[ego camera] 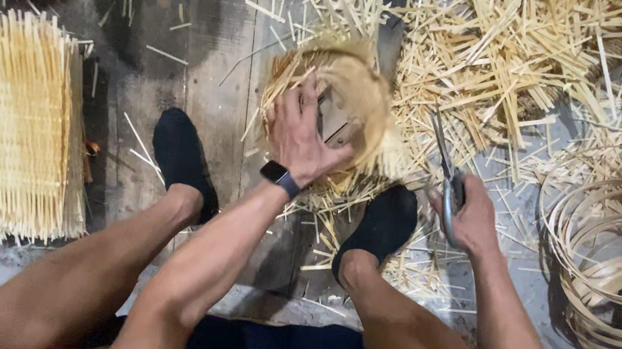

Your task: The person places a circular bamboo frame onto a woven bamboo mat and uses shears to trim the excess bamboo strips around the edge. The person repeats this process multiple times, stacking the finished circular pieces.

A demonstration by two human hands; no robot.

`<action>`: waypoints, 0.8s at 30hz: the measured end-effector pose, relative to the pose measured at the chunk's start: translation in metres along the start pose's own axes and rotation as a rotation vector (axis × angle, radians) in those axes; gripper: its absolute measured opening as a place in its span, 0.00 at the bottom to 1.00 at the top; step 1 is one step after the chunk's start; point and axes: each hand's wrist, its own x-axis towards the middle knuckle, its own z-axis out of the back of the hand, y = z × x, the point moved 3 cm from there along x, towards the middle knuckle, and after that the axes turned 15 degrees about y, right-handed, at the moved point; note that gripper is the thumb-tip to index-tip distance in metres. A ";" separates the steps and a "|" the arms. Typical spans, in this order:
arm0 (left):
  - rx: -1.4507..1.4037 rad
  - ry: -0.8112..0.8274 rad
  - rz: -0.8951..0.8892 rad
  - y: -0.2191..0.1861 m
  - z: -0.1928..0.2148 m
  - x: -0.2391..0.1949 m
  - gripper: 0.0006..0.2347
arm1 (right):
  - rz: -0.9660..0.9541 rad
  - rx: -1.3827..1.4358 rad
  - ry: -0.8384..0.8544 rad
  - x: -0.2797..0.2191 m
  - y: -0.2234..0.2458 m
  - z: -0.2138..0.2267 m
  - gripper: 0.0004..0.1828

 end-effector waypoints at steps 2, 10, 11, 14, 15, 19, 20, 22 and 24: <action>-0.037 -0.154 -0.176 -0.002 0.010 -0.002 0.57 | 0.061 -0.048 -0.006 0.009 0.013 0.009 0.32; 0.016 0.157 -0.066 0.016 -0.013 0.014 0.55 | 0.204 -0.498 -0.028 0.058 0.056 0.004 0.36; 0.042 0.168 -0.063 0.015 -0.014 0.015 0.55 | 0.146 -0.526 -0.028 0.067 0.059 0.002 0.35; 0.014 0.183 -0.051 0.013 -0.011 0.012 0.55 | 0.015 -0.591 -0.010 0.080 0.057 0.000 0.31; 0.008 0.179 -0.071 0.011 -0.008 0.011 0.55 | -0.004 -0.598 -0.003 0.081 0.054 0.000 0.27; -0.032 0.179 -0.121 0.009 0.000 0.011 0.53 | 0.058 -0.647 -0.096 0.085 0.047 0.003 0.17; -0.046 0.180 -0.124 0.008 0.001 0.013 0.52 | 0.098 -0.690 -0.146 0.089 0.049 0.003 0.21; -0.011 0.259 -0.177 0.009 0.003 0.015 0.53 | 0.177 -0.772 -0.245 0.096 0.056 0.002 0.30; 0.012 0.305 -0.217 0.011 0.006 0.016 0.53 | 0.108 -0.787 -0.203 0.102 0.058 0.004 0.24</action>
